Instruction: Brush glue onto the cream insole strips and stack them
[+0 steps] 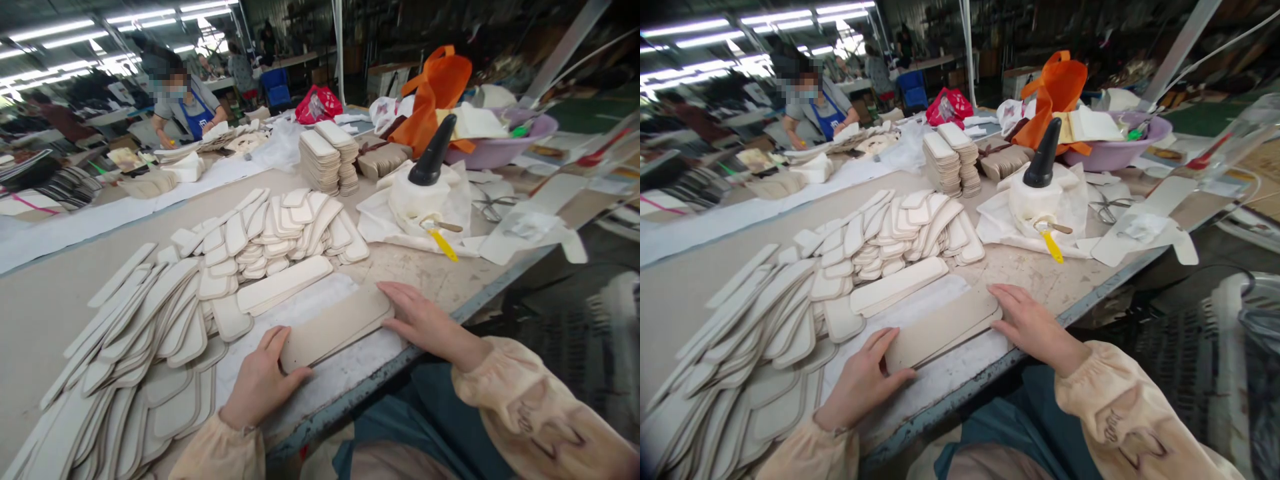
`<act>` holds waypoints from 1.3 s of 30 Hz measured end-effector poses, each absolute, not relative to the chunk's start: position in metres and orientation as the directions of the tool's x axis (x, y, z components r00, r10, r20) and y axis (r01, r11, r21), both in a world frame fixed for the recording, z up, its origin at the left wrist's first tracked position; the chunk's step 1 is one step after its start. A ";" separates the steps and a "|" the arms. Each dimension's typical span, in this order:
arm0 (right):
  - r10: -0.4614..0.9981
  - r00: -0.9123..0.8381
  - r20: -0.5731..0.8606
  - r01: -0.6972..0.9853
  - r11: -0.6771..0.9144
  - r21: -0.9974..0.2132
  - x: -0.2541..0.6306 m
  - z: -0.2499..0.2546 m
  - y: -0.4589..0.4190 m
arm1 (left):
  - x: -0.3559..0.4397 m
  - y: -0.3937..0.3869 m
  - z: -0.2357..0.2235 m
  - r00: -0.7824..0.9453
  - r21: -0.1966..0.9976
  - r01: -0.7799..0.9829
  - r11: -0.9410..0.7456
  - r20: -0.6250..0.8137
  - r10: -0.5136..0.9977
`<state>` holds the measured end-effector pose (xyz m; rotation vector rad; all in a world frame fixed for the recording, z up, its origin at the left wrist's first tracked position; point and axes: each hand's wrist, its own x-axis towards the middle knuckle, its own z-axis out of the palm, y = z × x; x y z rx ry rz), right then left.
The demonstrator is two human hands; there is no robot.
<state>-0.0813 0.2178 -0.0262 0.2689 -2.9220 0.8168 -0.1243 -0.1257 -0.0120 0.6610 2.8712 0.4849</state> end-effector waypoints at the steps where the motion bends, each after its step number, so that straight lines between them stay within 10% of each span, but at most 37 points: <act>1: -0.167 -0.978 0.127 -0.208 0.845 -0.493 -0.085 -0.028 0.215 | -0.124 -0.126 -0.011 -0.891 0.341 0.403 0.849 -0.064 0.449; 16: 0.025 -0.965 0.259 -0.152 0.754 -0.639 -0.099 -0.052 0.213 | -0.117 -0.129 -0.022 -0.904 0.490 0.418 0.765 0.138 0.405; 27: 0.073 -0.833 0.548 -0.366 0.671 -0.645 -0.098 -0.041 0.226 | -0.139 -0.136 -0.015 -0.641 0.471 0.767 0.436 0.593 0.487; 35: -0.067 -0.865 0.498 -0.365 0.765 -0.531 -0.097 -0.056 0.229 | -0.138 -0.149 -0.046 -0.555 0.297 0.830 0.472 0.523 0.647; 39: 0.249 -0.888 0.387 -0.057 0.776 -0.628 -0.087 -0.050 0.253 | -0.132 -0.156 -0.045 -0.613 0.297 0.786 0.541 0.477 0.629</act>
